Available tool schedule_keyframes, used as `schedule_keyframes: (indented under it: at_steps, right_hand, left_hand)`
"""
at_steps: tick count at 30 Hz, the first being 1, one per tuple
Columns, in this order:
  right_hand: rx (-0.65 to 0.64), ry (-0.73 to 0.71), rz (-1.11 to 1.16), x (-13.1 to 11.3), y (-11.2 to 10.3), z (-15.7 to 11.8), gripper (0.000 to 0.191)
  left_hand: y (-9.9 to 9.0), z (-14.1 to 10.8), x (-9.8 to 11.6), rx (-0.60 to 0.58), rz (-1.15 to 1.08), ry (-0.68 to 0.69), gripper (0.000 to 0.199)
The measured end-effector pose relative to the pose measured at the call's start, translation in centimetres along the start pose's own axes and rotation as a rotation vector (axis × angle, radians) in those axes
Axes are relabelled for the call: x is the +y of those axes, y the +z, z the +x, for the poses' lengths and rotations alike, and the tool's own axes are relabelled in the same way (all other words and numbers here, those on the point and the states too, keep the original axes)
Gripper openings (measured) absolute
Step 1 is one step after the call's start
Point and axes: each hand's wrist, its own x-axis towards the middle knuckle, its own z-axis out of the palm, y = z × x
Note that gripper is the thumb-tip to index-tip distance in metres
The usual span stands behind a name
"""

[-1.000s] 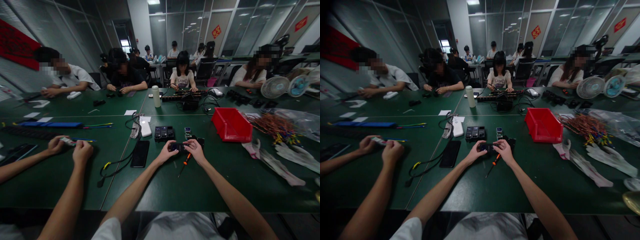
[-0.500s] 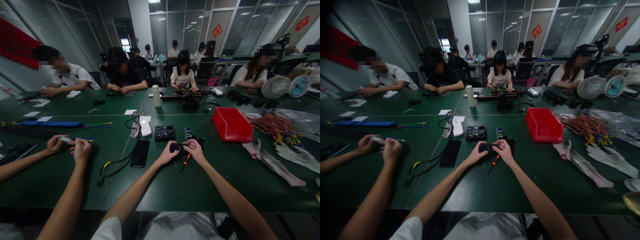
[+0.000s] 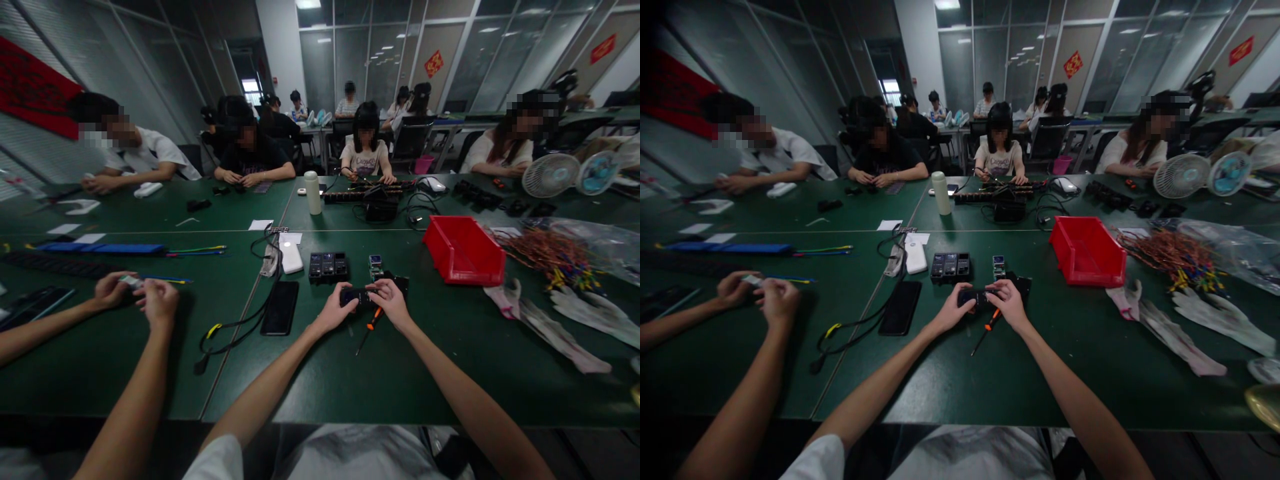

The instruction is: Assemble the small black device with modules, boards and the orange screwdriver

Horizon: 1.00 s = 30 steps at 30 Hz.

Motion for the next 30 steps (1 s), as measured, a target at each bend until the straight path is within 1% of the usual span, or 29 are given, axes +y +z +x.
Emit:
schedule_keyframes:
  at_steps: [5,11,15,19,24,30]
  right_hand:
    - [0.007,0.004,0.031,0.06,-0.11,-0.02,0.035]
    - [0.011,-0.001,0.034,-0.11,0.02,-0.11,0.035]
    - [0.016,0.002,0.037,-0.14,0.09,-0.12,0.034]
    - [0.008,0.004,0.033,0.01,0.09,-0.10,0.035]
    - [-0.004,-0.003,0.018,0.07,0.04,-0.08,0.035]
    - [-0.014,0.000,0.003,0.04,0.03,-0.02,0.035]
  left_hand:
    - [0.06,-0.17,0.14,-0.020,0.001,-0.005,0.051]
    - [0.22,-0.20,0.52,0.055,0.203,0.022,0.047]
    - [0.17,-0.30,0.52,0.059,0.262,0.031,0.048]
    - [0.11,-0.39,0.47,0.049,0.269,0.020,0.050]
    - [0.12,-0.47,0.47,0.066,0.270,0.028,0.054]
    - [0.09,-0.48,0.17,0.068,0.205,0.032,0.056]
